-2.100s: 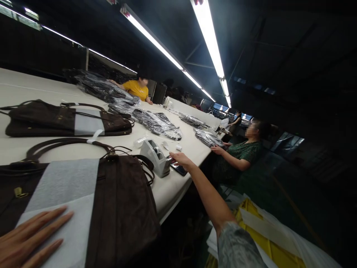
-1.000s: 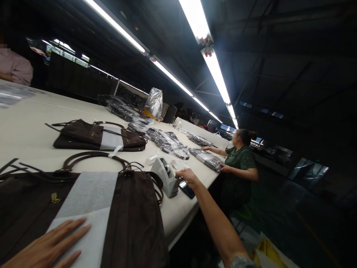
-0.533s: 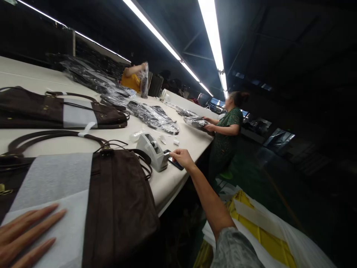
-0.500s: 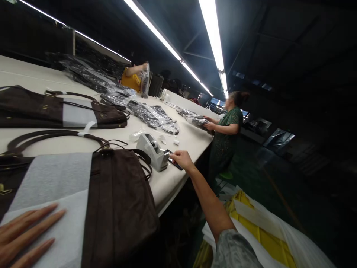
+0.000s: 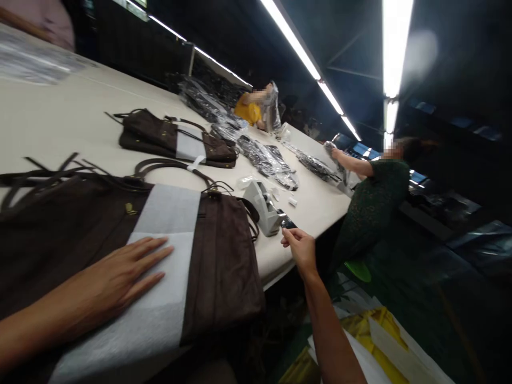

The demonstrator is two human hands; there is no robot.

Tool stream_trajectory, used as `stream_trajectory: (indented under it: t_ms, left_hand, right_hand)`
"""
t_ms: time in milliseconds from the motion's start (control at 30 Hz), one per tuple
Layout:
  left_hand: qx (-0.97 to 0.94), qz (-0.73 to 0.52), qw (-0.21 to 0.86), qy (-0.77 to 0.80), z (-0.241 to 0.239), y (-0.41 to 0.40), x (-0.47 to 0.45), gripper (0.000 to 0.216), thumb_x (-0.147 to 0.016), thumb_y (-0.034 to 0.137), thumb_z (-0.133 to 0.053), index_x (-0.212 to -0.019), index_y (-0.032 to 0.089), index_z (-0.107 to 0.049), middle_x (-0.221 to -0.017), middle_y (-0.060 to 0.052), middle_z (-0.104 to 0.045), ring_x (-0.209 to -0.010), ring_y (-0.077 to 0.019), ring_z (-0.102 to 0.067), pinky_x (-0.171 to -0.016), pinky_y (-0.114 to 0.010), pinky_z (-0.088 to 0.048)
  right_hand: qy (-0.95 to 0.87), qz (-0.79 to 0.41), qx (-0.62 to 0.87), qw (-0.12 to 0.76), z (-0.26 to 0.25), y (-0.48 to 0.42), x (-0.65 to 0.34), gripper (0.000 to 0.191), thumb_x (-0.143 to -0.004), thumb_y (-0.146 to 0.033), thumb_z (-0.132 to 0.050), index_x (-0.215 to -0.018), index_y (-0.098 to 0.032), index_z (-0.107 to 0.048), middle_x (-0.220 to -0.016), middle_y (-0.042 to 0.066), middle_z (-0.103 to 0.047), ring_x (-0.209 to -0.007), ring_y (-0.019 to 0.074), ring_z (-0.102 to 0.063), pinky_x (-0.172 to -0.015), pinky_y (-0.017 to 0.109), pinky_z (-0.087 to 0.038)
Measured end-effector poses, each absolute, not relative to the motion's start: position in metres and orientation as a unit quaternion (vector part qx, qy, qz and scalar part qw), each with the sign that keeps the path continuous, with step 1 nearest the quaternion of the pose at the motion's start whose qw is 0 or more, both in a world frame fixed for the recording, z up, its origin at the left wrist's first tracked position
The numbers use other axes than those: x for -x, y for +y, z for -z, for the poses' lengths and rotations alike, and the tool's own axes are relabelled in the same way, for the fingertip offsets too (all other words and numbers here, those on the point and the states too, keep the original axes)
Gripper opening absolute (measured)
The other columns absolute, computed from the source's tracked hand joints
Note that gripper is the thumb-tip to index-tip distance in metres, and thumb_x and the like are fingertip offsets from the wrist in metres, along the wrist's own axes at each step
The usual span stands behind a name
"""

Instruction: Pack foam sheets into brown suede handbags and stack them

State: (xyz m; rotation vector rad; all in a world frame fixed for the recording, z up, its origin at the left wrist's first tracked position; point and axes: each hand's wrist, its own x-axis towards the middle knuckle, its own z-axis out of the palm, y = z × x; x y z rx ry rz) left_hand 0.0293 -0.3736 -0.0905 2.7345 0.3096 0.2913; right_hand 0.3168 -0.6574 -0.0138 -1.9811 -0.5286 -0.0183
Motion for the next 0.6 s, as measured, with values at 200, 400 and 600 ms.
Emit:
stream_trajectory:
  t_ms: [200,400,600]
  left_hand:
    - [-0.977,-0.052,0.17,0.114,0.076,-0.383,-0.031,0.069,-0.094,0.063,-0.024,-0.144,0.022,-0.046,-0.156,-0.009,-0.037,-0.146,-0.0291,-0.032,-0.121,-0.05,-0.028]
    - [-0.976,-0.092,0.169,0.1,0.092,-0.378,-0.033,0.071,-0.093,0.066,-0.023,-0.144,0.023,-0.047,-0.154,-0.011,-0.04,-0.144,-0.0301,-0.035,-0.12,-0.05,-0.031]
    - [-0.974,-0.089,0.18,0.108,0.088,-0.382,-0.032,0.072,-0.093,0.066,-0.022,-0.143,0.021,-0.048,-0.154,-0.011,-0.04,-0.144,-0.0311,-0.034,-0.12,-0.051,-0.031]
  right_hand:
    - [-0.285,-0.282,0.676,0.619,-0.018,-0.576,-0.217,0.036,-0.066,-0.047,-0.082,-0.074,-0.013,-0.073,-0.062,0.004,-0.069,-0.051,0.0132,-0.061,-0.054,0.026,-0.054]
    - [-0.222,-0.354,0.676,0.606,0.015,-0.481,-0.189,0.022,-0.076,-0.027,-0.079,-0.067,-0.012,-0.067,-0.056,0.002,-0.066,-0.046,0.01,-0.06,-0.052,0.021,-0.052]
    - [-0.177,-0.312,0.739,0.57,0.046,-0.457,-0.193,0.02,-0.08,-0.012,-0.07,-0.061,-0.013,-0.064,-0.05,0.0,-0.063,-0.043,0.0094,-0.057,-0.049,0.019,-0.046]
